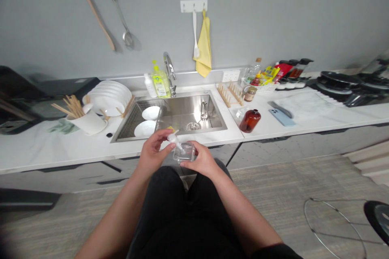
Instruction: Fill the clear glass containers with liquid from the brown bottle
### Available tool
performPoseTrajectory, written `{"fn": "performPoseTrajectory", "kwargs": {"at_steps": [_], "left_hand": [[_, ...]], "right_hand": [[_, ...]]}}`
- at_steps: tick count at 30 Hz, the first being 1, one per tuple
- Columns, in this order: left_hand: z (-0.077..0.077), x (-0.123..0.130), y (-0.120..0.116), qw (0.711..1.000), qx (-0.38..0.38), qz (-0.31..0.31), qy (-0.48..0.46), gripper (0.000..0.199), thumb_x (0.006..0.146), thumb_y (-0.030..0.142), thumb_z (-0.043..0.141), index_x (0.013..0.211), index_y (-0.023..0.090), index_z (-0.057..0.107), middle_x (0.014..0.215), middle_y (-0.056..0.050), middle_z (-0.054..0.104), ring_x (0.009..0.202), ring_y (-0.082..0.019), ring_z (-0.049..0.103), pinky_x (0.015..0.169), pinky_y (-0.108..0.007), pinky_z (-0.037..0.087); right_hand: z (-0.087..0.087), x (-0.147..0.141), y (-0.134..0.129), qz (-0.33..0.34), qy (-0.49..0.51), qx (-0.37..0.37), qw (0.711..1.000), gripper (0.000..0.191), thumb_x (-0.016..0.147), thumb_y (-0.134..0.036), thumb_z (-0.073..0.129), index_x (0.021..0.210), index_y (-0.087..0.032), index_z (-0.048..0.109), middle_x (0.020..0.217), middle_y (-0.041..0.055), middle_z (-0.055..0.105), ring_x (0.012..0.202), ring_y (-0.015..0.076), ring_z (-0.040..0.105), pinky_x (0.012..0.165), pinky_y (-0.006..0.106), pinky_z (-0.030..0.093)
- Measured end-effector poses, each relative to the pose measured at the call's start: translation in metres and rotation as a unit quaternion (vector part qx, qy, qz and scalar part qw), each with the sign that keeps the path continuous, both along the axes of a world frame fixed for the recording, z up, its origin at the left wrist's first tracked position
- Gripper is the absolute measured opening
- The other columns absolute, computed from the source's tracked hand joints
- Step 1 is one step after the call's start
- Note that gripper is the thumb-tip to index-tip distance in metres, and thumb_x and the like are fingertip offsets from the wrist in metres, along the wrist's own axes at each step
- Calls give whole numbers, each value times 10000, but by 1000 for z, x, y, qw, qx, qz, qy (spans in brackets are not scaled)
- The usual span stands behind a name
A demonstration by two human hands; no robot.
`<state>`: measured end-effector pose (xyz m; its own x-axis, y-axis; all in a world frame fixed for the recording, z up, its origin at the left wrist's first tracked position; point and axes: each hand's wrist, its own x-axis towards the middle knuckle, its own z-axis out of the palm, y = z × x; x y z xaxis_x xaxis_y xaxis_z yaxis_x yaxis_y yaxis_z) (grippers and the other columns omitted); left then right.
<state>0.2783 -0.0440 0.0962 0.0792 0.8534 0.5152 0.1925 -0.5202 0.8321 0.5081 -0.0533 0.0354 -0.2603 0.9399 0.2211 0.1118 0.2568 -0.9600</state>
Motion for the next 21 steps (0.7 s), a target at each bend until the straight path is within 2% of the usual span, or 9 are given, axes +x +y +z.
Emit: {"fn": "performPoseTrajectory", "kwargs": {"at_steps": [4, 7, 12, 21], "left_hand": [[5, 4, -4, 1000, 8, 8, 20, 388, 936, 352, 891, 1297, 240, 804, 1287, -105, 831, 1098, -248, 779, 1037, -418, 626], [7, 7, -4, 1000, 8, 18, 22, 405, 928, 322, 881, 1313, 236, 790, 1203, -91, 840, 1052, -241, 780, 1006, -413, 623], [2, 8, -3, 998, 7, 47, -36, 441, 928, 314, 884, 1347, 244, 765, 1064, -53, 801, 869, -184, 718, 862, -347, 596], [-4, 3, -4, 989, -29, 54, -133, 516, 876, 400, 953, 1321, 232, 754, 1028, -46, 801, 849, -171, 713, 855, -330, 617]], "right_hand": [[-2, -2, 0, -9, -8, 0, 1000, 752, 681, -422, 1076, 1340, -260, 752, 1200, 56, 842, 1107, 310, 800, 1036, 457, 667], [-4, -2, 1, -11, -7, -1, 1000, 730, 690, -412, 1066, 1328, -254, 749, 1183, 53, 844, 1068, 299, 806, 1027, 458, 674], [-5, -2, 2, -4, 4, 2, 1000, 718, 694, -404, 1060, 1322, -249, 748, 1201, 55, 841, 1045, 283, 819, 1036, 452, 674], [-11, -3, 2, -12, 13, -3, 1000, 769, 674, -444, 1081, 1344, -245, 762, 1185, 65, 849, 1099, 309, 819, 1021, 456, 679]]}}
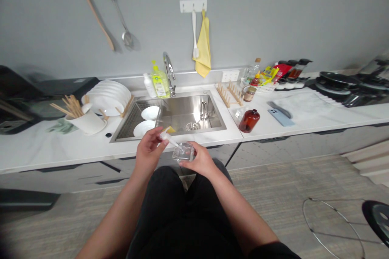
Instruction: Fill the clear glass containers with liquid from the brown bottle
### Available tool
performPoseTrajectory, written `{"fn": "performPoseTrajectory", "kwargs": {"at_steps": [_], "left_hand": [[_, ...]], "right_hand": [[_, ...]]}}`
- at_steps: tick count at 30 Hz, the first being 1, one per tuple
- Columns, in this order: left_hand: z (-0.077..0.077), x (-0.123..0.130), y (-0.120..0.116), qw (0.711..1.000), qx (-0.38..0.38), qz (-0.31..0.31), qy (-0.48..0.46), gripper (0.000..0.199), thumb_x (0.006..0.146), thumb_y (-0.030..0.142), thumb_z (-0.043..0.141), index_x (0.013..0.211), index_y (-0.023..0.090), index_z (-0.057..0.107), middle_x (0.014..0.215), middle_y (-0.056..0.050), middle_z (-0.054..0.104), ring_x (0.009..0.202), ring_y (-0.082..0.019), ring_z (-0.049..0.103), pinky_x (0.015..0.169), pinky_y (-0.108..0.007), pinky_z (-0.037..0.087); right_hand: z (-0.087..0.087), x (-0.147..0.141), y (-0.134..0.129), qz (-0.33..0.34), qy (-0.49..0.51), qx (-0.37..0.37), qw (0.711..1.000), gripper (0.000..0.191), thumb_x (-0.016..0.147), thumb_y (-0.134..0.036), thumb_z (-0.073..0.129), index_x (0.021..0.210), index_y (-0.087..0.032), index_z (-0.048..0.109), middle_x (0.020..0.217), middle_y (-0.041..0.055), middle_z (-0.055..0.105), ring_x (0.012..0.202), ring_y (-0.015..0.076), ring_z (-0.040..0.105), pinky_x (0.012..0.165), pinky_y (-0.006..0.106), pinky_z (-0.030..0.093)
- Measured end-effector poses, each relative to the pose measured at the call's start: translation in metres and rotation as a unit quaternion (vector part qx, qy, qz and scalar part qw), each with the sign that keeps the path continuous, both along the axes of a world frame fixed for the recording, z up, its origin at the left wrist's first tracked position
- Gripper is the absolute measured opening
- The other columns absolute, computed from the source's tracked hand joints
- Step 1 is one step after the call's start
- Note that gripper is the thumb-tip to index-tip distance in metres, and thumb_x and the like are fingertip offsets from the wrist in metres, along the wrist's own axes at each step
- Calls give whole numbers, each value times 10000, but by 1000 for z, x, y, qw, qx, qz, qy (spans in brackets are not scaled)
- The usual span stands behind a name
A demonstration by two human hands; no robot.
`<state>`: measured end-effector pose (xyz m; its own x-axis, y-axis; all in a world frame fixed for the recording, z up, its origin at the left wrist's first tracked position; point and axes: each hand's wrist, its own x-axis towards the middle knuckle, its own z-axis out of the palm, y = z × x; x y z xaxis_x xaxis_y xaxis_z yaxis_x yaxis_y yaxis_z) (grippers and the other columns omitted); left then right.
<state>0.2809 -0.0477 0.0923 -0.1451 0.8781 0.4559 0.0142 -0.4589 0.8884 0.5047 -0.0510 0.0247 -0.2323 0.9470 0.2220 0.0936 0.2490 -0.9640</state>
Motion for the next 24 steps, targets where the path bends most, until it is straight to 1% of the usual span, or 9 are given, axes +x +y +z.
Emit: {"fn": "performPoseTrajectory", "kwargs": {"at_steps": [5, 9, 11, 13, 16, 18, 20, 22, 24], "left_hand": [[1, -1, -2, 1000, -4, 2, -3, 500, 870, 412, 959, 1291, 226, 764, 1034, -59, 818, 881, -187, 741, 883, -348, 630], [-5, -3, 0, 1000, -12, 5, -17, 509, 859, 407, 965, 1291, 234, 760, 1042, -56, 824, 875, -186, 741, 895, -357, 628], [-10, -5, -1, 999, -23, 5, -24, 517, 864, 403, 961, 1306, 236, 751, 1071, -65, 831, 900, -190, 746, 918, -361, 623], [-13, -10, -3, 999, -37, -9, -19, 513, 867, 392, 958, 1306, 232, 746, 1083, -73, 832, 934, -195, 753, 937, -358, 616], [-16, -25, -10, 998, -59, -31, 3, 509, 861, 389, 955, 1294, 224, 743, 1047, -64, 809, 938, -202, 759, 932, -354, 617], [-18, -41, -14, 997, -67, -22, 8, 502, 857, 393, 950, 1285, 222, 751, 1029, -52, 784, 928, -195, 750, 912, -343, 617], [-22, -67, -18, 997, -72, 9, 0, 504, 834, 390, 958, 1269, 219, 768, 1013, -40, 757, 914, -180, 727, 881, -319, 607], [-28, -102, -17, 994, -88, 58, -24, 546, 782, 388, 983, 1259, 218, 778, 993, -25, 734, 879, -166, 705, 851, -309, 601], [-38, -146, -13, 983, -121, 125, -62, 592, 720, 400, 998, 1236, 213, 776, 1001, -19, 733, 869, -176, 719, 870, -339, 613]], "right_hand": [[2, -2, 1, 2, -10, -2, 1000, 783, 667, -441, 1087, 1353, -251, 762, 1187, 66, 847, 1083, 305, 817, 1010, 457, 679], [2, -1, 2, 0, -6, -7, 1000, 783, 664, -452, 1085, 1345, -243, 760, 1187, 72, 840, 1072, 303, 819, 1010, 459, 676], [1, -1, 2, -3, -6, -9, 1000, 791, 658, -450, 1086, 1345, -240, 755, 1191, 74, 836, 1070, 301, 818, 1021, 461, 674], [-3, 0, 3, -6, -8, -10, 1000, 789, 660, -447, 1083, 1345, -239, 750, 1199, 74, 833, 1071, 296, 816, 1036, 463, 671], [-10, -1, 5, -6, -15, -8, 1000, 785, 673, -451, 1071, 1350, -242, 733, 1224, 69, 827, 1069, 281, 814, 1057, 463, 668], [-15, -3, 7, -1, -13, -7, 1000, 799, 673, -452, 1067, 1359, -238, 718, 1248, 73, 822, 1076, 281, 818, 1069, 471, 666], [-18, -5, 10, 2, -8, -9, 1000, 805, 670, -446, 1068, 1360, -237, 709, 1257, 81, 820, 1094, 294, 824, 1076, 488, 665], [-21, -6, 13, 2, 0, -11, 1000, 804, 673, -445, 1068, 1362, -243, 706, 1263, 89, 820, 1107, 310, 828, 1078, 509, 667], [-23, -7, 16, 1, 14, -14, 1000, 808, 682, -462, 1068, 1371, -252, 701, 1291, 98, 817, 1119, 318, 830, 1082, 520, 670]]}}
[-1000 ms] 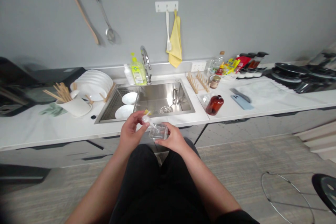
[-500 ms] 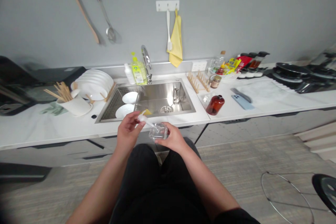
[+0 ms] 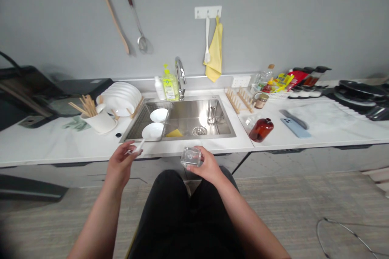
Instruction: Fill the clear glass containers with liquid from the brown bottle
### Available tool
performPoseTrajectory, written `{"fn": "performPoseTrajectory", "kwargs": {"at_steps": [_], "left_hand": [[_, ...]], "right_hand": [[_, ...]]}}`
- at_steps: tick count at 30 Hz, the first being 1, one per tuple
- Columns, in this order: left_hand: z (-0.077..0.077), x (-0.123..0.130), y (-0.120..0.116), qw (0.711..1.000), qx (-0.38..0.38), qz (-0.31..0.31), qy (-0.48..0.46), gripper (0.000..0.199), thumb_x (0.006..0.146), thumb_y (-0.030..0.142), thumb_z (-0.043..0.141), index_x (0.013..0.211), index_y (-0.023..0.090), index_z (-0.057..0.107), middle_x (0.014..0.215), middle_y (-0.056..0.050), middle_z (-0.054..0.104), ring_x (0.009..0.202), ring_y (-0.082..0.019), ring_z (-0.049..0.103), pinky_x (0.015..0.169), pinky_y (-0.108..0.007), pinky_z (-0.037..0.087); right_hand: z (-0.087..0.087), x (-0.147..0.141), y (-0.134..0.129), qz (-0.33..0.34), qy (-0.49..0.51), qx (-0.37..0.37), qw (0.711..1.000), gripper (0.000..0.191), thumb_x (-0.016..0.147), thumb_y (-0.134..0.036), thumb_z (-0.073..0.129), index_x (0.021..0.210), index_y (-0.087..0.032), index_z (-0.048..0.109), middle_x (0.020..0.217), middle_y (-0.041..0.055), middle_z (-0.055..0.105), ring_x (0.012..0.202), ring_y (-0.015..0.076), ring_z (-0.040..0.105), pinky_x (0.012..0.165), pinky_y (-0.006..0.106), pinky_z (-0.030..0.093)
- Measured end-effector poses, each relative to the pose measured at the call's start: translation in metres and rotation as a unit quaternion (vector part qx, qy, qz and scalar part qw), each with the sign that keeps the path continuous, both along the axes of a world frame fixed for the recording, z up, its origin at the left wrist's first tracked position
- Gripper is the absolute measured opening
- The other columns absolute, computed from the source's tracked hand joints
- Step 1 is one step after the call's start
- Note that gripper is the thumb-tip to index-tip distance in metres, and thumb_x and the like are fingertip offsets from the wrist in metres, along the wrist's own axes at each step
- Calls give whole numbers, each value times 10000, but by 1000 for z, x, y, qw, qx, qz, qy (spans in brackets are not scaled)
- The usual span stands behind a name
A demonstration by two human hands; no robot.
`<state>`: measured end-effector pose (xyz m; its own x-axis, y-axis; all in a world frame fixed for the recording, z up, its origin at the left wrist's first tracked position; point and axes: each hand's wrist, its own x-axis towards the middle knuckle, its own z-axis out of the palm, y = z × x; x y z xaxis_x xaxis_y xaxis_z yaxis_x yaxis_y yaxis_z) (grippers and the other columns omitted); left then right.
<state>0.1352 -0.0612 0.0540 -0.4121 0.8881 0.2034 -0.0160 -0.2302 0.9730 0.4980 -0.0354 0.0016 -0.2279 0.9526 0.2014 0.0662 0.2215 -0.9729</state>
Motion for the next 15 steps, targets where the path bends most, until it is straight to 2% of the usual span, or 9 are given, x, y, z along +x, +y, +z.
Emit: {"fn": "performPoseTrajectory", "kwargs": {"at_steps": [2, 5, 8, 11, 13, 15], "left_hand": [[-12, -48, 8, 996, -34, 73, -28, 564, 670, 416, 989, 1135, 181, 772, 1007, -35, 758, 912, -206, 749, 916, -374, 617], [-28, -116, 24, 981, -64, 182, -20, 508, 623, 426, 950, 1000, 160, 738, 914, -33, 751, 885, -239, 744, 880, -412, 623], [-38, -170, 42, 960, -109, 255, 30, 461, 651, 439, 915, 972, 154, 746, 875, -33, 739, 863, -254, 714, 850, -424, 602], [-39, -207, 59, 913, -215, 279, 206, 438, 724, 480, 896, 1007, 157, 810, 846, -41, 740, 842, -271, 679, 875, -440, 551], [-37, -221, 70, 874, -266, 264, 310, 404, 766, 482, 881, 1018, 170, 831, 832, -39, 734, 841, -279, 662, 896, -440, 518], [-33, -228, 80, 853, -283, 239, 367, 357, 800, 468, 865, 1011, 182, 832, 812, -25, 713, 840, -278, 646, 892, -413, 492]], "right_hand": [[-2, 0, 3, 2, 16, -7, 1000, 816, 690, -488, 1070, 1377, -255, 696, 1317, 106, 811, 1138, 324, 830, 1095, 526, 668], [-3, 1, 6, 6, 33, -24, 999, 834, 694, -510, 1076, 1383, -255, 681, 1323, 110, 809, 1163, 330, 830, 1123, 542, 655], [-1, 4, 9, 13, 43, -36, 998, 843, 693, -505, 1084, 1384, -258, 669, 1305, 107, 815, 1181, 335, 827, 1158, 557, 634], [4, 10, 12, 8, 47, -44, 998, 847, 689, -503, 1091, 1380, -258, 668, 1289, 104, 821, 1180, 336, 825, 1164, 567, 631], [7, 15, 13, -2, 51, -48, 998, 837, 688, -503, 1093, 1370, -259, 672, 1293, 106, 820, 1168, 337, 828, 1153, 575, 638], [9, 20, 15, -7, 54, -48, 997, 810, 696, -499, 1093, 1353, -260, 683, 1297, 108, 819, 1169, 341, 830, 1152, 580, 640]]}}
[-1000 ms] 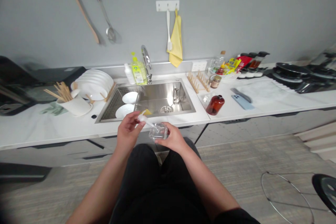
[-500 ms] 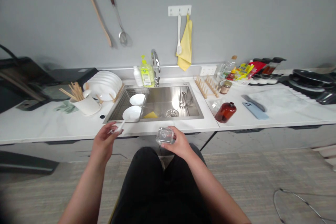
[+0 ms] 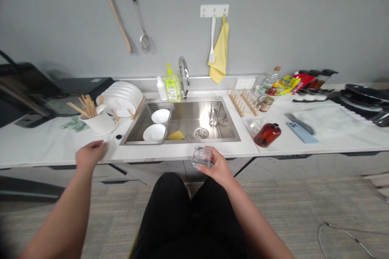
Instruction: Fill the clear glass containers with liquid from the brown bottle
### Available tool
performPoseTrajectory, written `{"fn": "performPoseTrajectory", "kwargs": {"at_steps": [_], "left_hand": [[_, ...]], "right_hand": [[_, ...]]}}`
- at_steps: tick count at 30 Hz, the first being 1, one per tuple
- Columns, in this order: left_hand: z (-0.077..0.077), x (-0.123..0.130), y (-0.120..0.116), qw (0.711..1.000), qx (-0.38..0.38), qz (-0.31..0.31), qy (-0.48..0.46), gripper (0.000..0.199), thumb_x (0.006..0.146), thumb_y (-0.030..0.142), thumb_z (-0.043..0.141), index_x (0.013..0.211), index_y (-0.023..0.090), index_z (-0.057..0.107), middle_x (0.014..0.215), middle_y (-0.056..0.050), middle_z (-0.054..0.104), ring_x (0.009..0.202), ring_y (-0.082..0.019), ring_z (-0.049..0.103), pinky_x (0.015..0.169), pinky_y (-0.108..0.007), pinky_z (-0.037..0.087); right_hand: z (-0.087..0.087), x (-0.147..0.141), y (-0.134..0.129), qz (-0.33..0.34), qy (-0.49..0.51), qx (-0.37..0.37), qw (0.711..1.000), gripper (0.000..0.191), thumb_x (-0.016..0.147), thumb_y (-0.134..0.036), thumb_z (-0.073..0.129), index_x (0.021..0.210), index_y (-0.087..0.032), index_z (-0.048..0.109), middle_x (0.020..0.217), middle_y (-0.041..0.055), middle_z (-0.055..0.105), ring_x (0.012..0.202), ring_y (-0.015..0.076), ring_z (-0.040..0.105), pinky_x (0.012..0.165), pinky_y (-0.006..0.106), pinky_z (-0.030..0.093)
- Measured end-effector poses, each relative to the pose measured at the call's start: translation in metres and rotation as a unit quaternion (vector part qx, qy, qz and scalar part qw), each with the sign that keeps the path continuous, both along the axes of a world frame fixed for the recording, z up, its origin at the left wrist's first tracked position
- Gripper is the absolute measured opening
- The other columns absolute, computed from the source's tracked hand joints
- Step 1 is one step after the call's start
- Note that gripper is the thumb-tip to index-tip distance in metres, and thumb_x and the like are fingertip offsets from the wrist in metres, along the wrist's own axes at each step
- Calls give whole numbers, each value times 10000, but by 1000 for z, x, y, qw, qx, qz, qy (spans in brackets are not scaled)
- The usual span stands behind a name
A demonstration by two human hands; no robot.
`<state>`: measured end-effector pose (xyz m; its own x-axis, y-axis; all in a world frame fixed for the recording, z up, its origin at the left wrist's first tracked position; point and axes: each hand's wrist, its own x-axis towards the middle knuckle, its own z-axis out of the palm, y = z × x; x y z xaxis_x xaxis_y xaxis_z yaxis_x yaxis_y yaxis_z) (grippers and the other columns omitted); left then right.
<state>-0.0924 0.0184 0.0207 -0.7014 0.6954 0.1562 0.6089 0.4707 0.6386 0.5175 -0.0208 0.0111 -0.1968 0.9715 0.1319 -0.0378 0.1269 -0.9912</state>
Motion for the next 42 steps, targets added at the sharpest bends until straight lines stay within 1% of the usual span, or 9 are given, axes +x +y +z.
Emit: {"fn": "performPoseTrajectory", "kwargs": {"at_steps": [4, 13, 18, 21, 24, 28, 31, 35, 42], "left_hand": [[7, 5, 11, 998, -22, -39, 33, 277, 875, 448, 832, 971, 189, 815, 744, 3, 642, 802, -257, 606, 861, -355, 449], [25, 23, 20, 999, -22, -26, -18, 192, 893, 380, 831, 899, 200, 763, 734, 14, 574, 778, -235, 535, 883, -342, 425], [26, 38, 5, 993, 115, -13, 0, 225, 833, 362, 833, 966, 201, 751, 870, -29, 643, 900, -280, 584, 999, -451, 507], [16, 90, -20, 968, 241, -56, 40, 384, 897, 433, 790, 1203, 202, 772, 1221, -102, 743, 1055, -314, 660, 1055, -508, 548], [7, 181, -44, 929, 297, -211, -59, 441, 963, 494, 799, 1316, 234, 753, 1385, -128, 746, 1315, -352, 692, 1142, -513, 561], [9, 305, -59, 812, 185, -485, -266, 728, 874, 440, 939, 1536, 284, 679, 1604, -172, 680, 1516, -388, 645, 1213, -561, 576], [11, 353, -59, 752, 122, -565, -318, 839, 840, 384, 987, 1606, 317, 651, 1651, -179, 660, 1541, -405, 637, 1247, -609, 561], [0, 361, -57, 749, 100, -555, -349, 748, 852, 379, 981, 1541, 288, 704, 1560, -185, 727, 1417, -389, 735, 1216, -596, 592], [-17, 325, -54, 787, 110, -481, -369, 818, 729, 396, 1059, 1455, 221, 725, 1483, -206, 764, 1389, -392, 755, 1279, -610, 538]], "right_hand": [[2, 7, 0, -6, 7, -2, 1000, 788, 706, -488, 1093, 1347, -259, 695, 1283, 110, 827, 1176, 350, 830, 1159, 591, 640], [10, 13, -5, 2, 31, -8, 999, 795, 688, -485, 1108, 1335, -260, 706, 1269, 111, 840, 1174, 362, 836, 1149, 630, 649], [7, 14, -7, -3, 40, -7, 999, 852, 666, -481, 1120, 1368, -272, 684, 1309, 110, 825, 1182, 349, 831, 1163, 638, 633], [4, 14, -9, 1, 38, -4, 999, 839, 681, -490, 1113, 1369, -279, 681, 1344, 110, 807, 1208, 338, 817, 1164, 600, 631], [4, 12, -10, 16, 32, 1, 999, 815, 696, -529, 1099, 1351, -278, 682, 1335, 101, 794, 1221, 326, 803, 1146, 557, 637], [7, 6, -12, 52, 22, 8, 998, 803, 699, -547, 1095, 1329, -271, 681, 1315, 87, 777, 1230, 303, 785, 1139, 503, 634], [5, -2, -12, 91, 26, 13, 995, 808, 701, -537, 1096, 1360, -279, 706, 1337, 84, 755, 1249, 301, 778, 1139, 483, 638], [-8, -14, -7, 100, 34, 19, 994, 965, 686, -516, 1104, 1524, -304, 674, 1532, 114, 648, 1313, 321, 769, 1182, 507, 624], [-20, -30, 3, 107, -60, 66, 990, 1248, 697, -485, 1099, 1757, -378, 449, 1769, 152, 430, 1598, 383, 548, 1188, 511, 623]]}}
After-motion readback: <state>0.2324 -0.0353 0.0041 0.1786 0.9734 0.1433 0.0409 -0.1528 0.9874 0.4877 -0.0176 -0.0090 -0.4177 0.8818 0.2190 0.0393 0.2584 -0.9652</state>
